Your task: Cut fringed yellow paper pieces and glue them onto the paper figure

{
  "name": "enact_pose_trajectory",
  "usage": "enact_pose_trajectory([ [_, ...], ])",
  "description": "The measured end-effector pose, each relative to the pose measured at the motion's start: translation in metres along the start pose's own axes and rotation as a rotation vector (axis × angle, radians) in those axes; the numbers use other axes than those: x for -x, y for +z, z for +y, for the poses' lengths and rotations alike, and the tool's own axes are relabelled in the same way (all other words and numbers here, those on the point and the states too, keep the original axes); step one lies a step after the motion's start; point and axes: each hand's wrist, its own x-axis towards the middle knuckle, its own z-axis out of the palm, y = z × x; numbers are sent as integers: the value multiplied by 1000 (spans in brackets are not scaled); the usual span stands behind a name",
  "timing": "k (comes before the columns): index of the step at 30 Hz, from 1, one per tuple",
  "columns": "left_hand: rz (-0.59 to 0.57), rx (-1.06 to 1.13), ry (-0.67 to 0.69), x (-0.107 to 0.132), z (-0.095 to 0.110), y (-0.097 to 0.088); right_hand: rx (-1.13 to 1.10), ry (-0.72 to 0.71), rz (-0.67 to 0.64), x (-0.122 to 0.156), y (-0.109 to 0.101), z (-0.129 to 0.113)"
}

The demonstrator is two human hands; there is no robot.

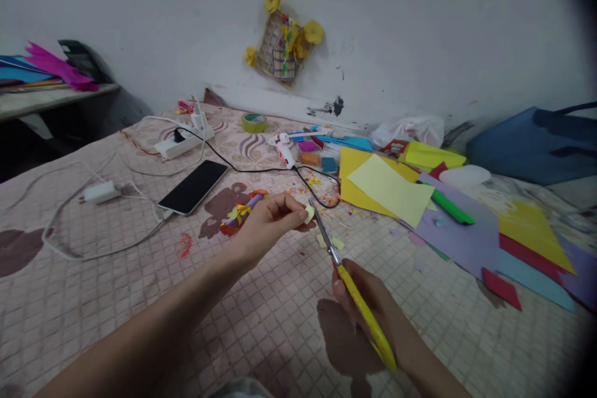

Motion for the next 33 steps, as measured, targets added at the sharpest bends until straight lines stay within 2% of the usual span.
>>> enact_pose_trajectory([
  [7, 0, -28, 12, -1, -1, 0, -82, 11, -4, 0, 0, -5],
  [14, 24, -43, -3, 2, 0, 2, -205, 66, -38, -1, 3, 2],
  [19, 16, -44, -36, 4, -1, 4, -342, 75, 20, -5, 5, 8],
  [28, -187, -140, -210, 13, -8, 18, -474, -15, 206, -11, -2, 10],
  [33, -275, -143, -249, 18, -14, 23, -517, -44, 222, -11, -2, 10],
])
